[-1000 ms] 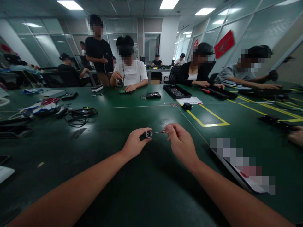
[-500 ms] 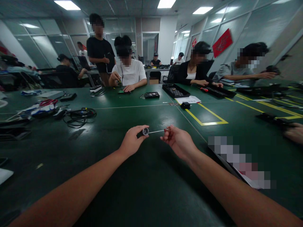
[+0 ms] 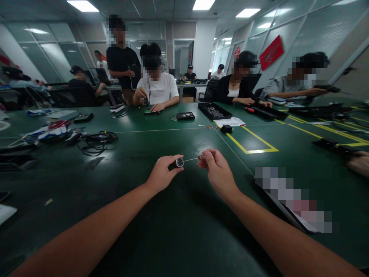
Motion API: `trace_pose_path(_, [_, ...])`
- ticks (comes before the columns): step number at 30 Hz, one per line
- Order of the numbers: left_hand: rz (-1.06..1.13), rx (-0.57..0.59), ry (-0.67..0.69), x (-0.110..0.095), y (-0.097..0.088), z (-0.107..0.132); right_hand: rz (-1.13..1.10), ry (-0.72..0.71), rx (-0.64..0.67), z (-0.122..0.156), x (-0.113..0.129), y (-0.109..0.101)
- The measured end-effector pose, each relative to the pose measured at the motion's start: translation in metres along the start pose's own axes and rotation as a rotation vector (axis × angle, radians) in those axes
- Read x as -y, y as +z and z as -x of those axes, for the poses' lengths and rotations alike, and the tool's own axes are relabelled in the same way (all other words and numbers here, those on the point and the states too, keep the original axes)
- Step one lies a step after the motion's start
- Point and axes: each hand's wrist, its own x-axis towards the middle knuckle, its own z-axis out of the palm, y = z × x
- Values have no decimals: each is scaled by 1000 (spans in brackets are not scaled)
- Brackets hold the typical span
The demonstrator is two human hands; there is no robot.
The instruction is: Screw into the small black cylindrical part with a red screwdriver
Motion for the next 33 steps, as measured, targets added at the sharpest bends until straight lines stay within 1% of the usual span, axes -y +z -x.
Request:
trace_pose_path(6, [2,-2,15,0,0,0,113,-82,61,6,13,-3])
trace_pose_path(10, [9,34,45,-1,1,0,184,-116,45,10,20,-4])
trace_pose_path(13, [18,58,34,-1,2,1,220,-137,31,11,20,-4])
trace_pose_path(16, [69,33,1,0,2,1,223,-147,46,10,18,-4])
trace_pose_path(19, [106,5,-21,1,2,1,273,-132,87,10,17,-4])
trace_pose_path(24, [131,46,-9,2,2,2,360,-150,84,11,20,-5])
trace_pose_path(26, [137,43,-6,2,2,2,355,-163,79,11,20,-6])
trace_pose_path(30, [140,11,-9,2,2,1,268,-168,73,12,19,-5])
trace_pose_path(33, [140,14,-2,1,3,1,279,-173,85,13,18,-3])
